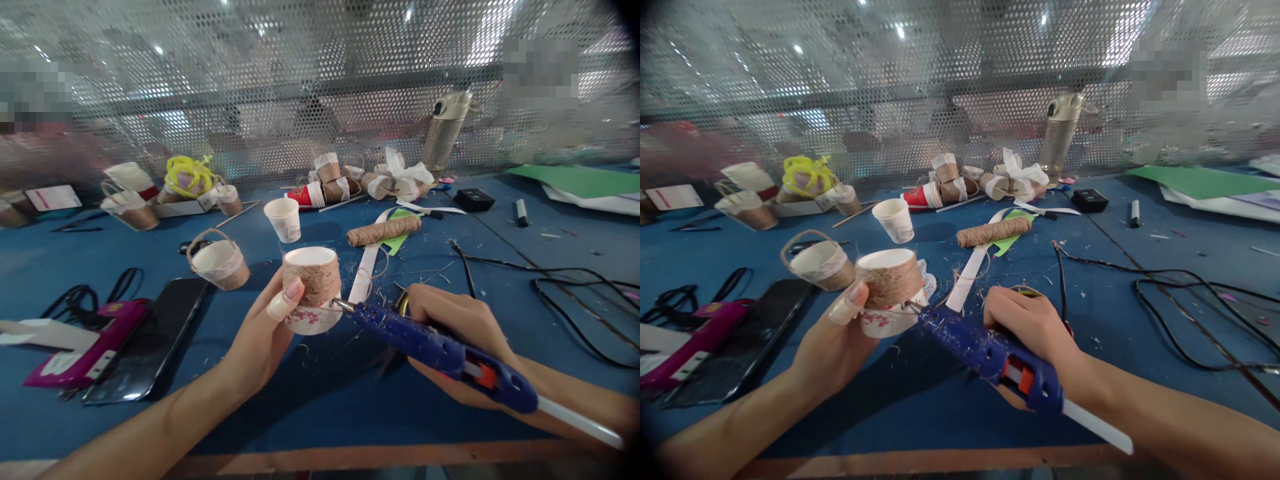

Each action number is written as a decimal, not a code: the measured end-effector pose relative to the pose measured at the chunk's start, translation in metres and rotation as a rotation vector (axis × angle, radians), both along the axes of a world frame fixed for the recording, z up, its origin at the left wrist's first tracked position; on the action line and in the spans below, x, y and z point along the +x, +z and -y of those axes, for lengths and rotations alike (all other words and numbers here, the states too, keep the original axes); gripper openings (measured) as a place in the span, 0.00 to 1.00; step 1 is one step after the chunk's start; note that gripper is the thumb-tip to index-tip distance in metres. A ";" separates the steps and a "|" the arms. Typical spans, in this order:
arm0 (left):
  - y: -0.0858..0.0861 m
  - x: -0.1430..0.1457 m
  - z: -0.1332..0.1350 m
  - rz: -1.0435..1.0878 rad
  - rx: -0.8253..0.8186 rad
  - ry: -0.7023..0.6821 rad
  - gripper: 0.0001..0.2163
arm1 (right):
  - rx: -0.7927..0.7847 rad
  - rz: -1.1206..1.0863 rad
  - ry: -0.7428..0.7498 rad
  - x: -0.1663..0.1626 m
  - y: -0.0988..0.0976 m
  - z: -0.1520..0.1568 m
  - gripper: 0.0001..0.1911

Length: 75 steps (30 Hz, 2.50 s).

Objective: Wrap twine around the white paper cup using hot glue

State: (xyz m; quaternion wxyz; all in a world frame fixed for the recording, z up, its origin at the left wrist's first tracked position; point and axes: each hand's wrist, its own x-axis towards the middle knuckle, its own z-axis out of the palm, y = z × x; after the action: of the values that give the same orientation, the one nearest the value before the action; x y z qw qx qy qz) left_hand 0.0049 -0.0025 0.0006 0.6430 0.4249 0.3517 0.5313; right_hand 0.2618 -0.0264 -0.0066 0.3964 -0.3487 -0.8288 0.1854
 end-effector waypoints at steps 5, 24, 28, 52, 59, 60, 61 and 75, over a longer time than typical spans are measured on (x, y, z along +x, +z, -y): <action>-0.003 -0.001 -0.003 0.042 0.025 -0.058 0.20 | -0.001 0.016 0.021 0.000 0.002 0.001 0.20; 0.000 -0.001 -0.003 0.103 0.002 -0.067 0.13 | -0.039 -0.190 -0.111 0.000 0.007 0.000 0.12; 0.000 0.002 0.000 0.041 -0.029 -0.117 0.14 | 0.010 -0.272 -0.153 -0.005 0.009 -0.001 0.13; -0.002 0.009 0.003 -0.071 -0.132 -0.151 0.19 | -0.313 -0.365 -0.121 -0.010 0.004 -0.006 0.07; -0.002 0.010 0.004 -0.048 -0.138 -0.153 0.18 | -0.474 -0.431 -0.092 -0.013 0.004 -0.010 0.08; -0.002 0.010 0.004 -0.045 -0.141 -0.152 0.18 | -0.483 -0.428 -0.087 -0.013 0.004 -0.010 0.08; -0.002 0.010 0.004 -0.040 -0.142 -0.151 0.18 | -0.490 -0.426 -0.083 -0.014 0.005 -0.009 0.07; -0.004 0.010 0.004 -0.022 -0.072 -0.217 0.16 | -0.548 -0.441 -0.085 -0.014 0.008 -0.008 0.08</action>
State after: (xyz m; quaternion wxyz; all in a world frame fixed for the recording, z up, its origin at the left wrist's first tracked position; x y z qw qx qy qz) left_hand 0.0153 -0.0069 -0.0038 0.7077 0.4431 0.3294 0.4409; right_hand 0.2477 -0.0181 0.0013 0.4647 -0.4281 -0.6274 0.4551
